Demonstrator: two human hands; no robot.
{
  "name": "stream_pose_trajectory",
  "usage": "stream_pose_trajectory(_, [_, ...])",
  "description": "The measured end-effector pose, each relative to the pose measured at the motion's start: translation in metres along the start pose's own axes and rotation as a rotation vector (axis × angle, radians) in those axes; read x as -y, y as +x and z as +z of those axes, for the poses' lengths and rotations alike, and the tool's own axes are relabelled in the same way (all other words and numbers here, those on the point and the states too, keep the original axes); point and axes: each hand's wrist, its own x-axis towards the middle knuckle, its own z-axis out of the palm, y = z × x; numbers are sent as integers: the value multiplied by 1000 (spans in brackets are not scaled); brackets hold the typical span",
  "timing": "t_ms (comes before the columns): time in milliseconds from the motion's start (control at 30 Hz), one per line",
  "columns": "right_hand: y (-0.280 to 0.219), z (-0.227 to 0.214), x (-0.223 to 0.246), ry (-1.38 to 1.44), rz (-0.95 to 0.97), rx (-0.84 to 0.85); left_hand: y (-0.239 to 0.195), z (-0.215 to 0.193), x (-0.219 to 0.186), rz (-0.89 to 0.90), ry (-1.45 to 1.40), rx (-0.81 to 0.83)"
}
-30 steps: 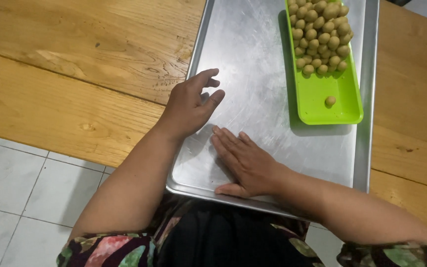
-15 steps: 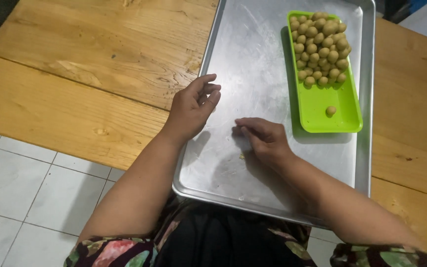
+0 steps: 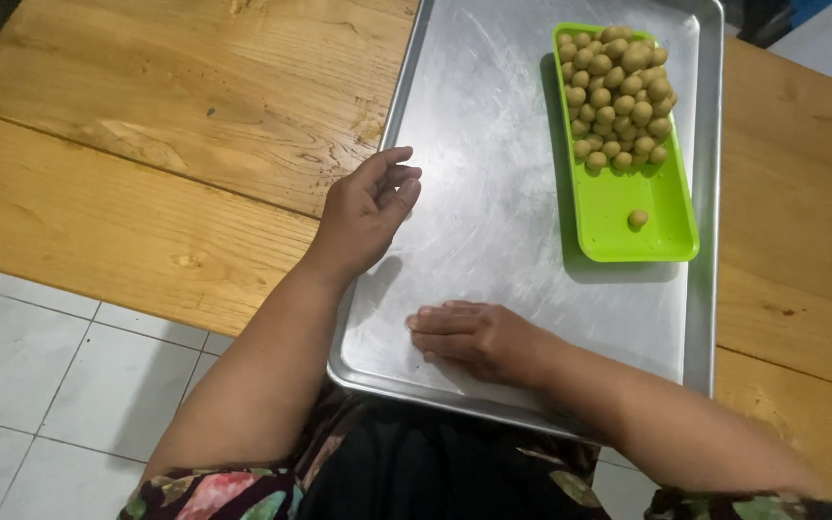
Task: The person repeatedly picks small dough portions from a green tray, rolls them between both palms into smooth balls, and places them back into the tray. The process is continuous and repetitive throughout the clip.
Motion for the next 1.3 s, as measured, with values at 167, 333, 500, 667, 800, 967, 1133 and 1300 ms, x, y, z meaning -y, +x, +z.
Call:
stream_pose_trajectory(167, [-1,-44,-10,154,114,30,0,-3,-1,24,22,35])
stream_pose_trajectory(333, [-28,-57,-28,183,541,-62,-1,-2,0,3,29,36])
stream_pose_trajectory(500, [-38,-29,-10,-193,541,-43,2,-1,-1,6,51,45])
stream_pose_trajectory(667, [-16,-16,18,-287,335,-38,1,-1,-1,15,35,53])
stream_pose_trajectory(800, [-12,-36,20,-304,133,32,-2,-3,-8,0,12,55])
stream_pose_trajectory(967, [-25,-54,6,-351,326,-35,-3,-2,-7,-2,21,53])
stream_pose_trajectory(1133, [-67,-91,-51,-227,631,-350,-2,-1,-1,-19,32,52])
stream_pose_trajectory(1300, [-102,-86,-91,-511,658,-388,0,-1,-1,-16,50,62])
